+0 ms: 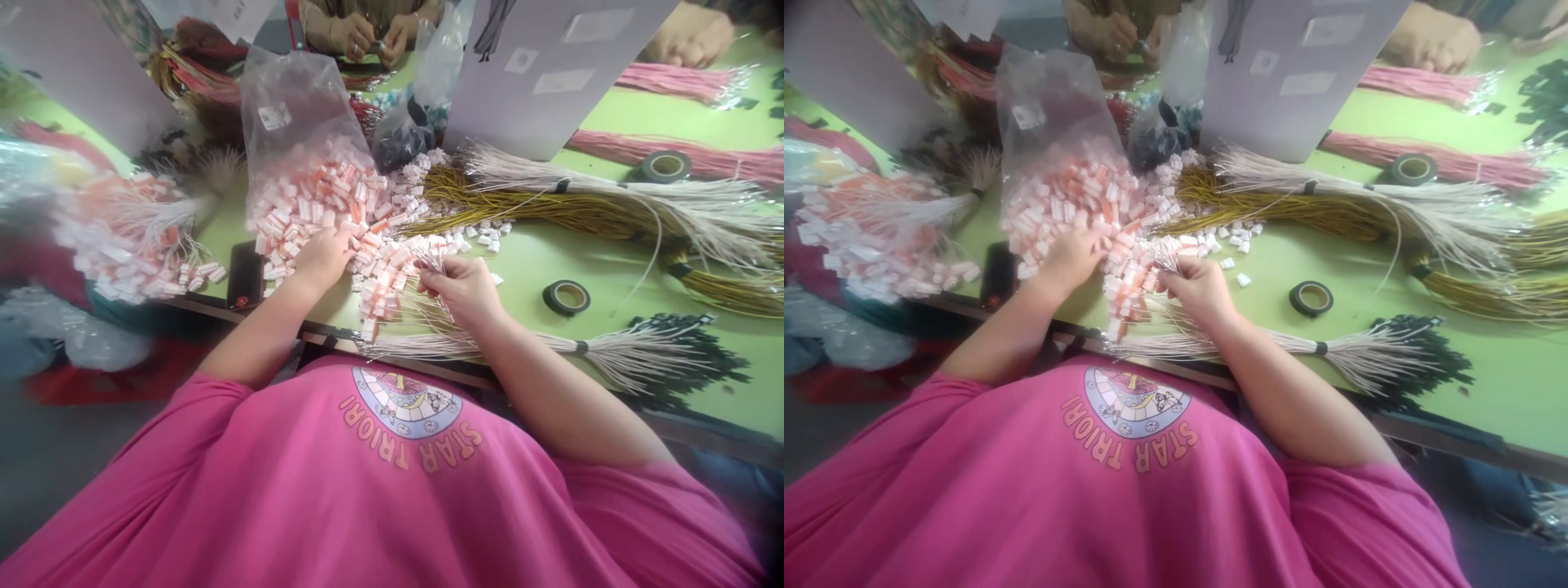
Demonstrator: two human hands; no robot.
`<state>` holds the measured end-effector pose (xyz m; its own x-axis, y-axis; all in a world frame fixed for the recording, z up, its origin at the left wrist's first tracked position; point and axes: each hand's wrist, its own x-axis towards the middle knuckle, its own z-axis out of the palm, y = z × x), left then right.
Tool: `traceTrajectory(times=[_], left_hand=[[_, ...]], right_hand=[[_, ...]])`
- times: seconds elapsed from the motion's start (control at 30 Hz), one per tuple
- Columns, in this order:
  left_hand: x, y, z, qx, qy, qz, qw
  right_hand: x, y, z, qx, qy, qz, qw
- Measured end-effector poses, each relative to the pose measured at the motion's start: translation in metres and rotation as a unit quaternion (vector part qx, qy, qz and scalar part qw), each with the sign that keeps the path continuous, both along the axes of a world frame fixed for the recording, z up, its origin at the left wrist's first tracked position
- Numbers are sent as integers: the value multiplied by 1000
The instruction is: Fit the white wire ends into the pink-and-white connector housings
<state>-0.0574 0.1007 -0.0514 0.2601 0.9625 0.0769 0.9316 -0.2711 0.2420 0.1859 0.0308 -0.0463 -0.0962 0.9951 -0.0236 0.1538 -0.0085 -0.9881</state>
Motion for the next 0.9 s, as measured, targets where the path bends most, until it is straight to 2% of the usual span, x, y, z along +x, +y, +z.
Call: traceTrajectory(times=[0.07, 0.13, 0.2, 0.27, 0.3, 0.37, 0.43, 0.5, 0.57, 0.67, 0.73, 0.8, 0.9], left_hand=[[0, 1, -3, 13, 11, 6, 1000], [-1, -3, -1, 25, -17, 9, 999], [0, -12, 6, 20, -100, 2, 995], [6, -27, 17, -32, -235, -28, 971], [11, -36, 22, -80, -309, -51, 946], [24, -52, 30, -210, -428, -86, 875], [37, -64, 31, -320, -501, -80, 800], [45, -68, 29, -377, -544, -56, 747], [49, -68, 25, -403, -568, -43, 716], [50, -66, 24, -429, -571, -34, 699], [51, -66, 27, -434, -563, -24, 703], [53, -68, 32, -425, -550, -17, 719], [57, -71, 37, -395, -517, -11, 760]], right_hand=[[0, -1, 2, 0, -3, 7, 1000], [0, -3, 5, 3, -26, 8, 1000], [-1, -4, 9, 4, -64, 12, 998], [-1, -5, 13, 3, -95, 26, 995], [-2, -6, 15, 2, -103, 35, 994], [-2, -8, 17, 2, -102, 50, 993], [-2, -9, 17, 6, -90, 61, 994], [-1, -9, 16, 12, -80, 74, 994], [0, -10, 14, 19, -79, 84, 993], [0, -10, 13, 28, -85, 87, 992], [0, -9, 13, 37, -90, 84, 992], [-1, -9, 14, 44, -101, 79, 991], [-2, -9, 15, 49, -131, 70, 988]])
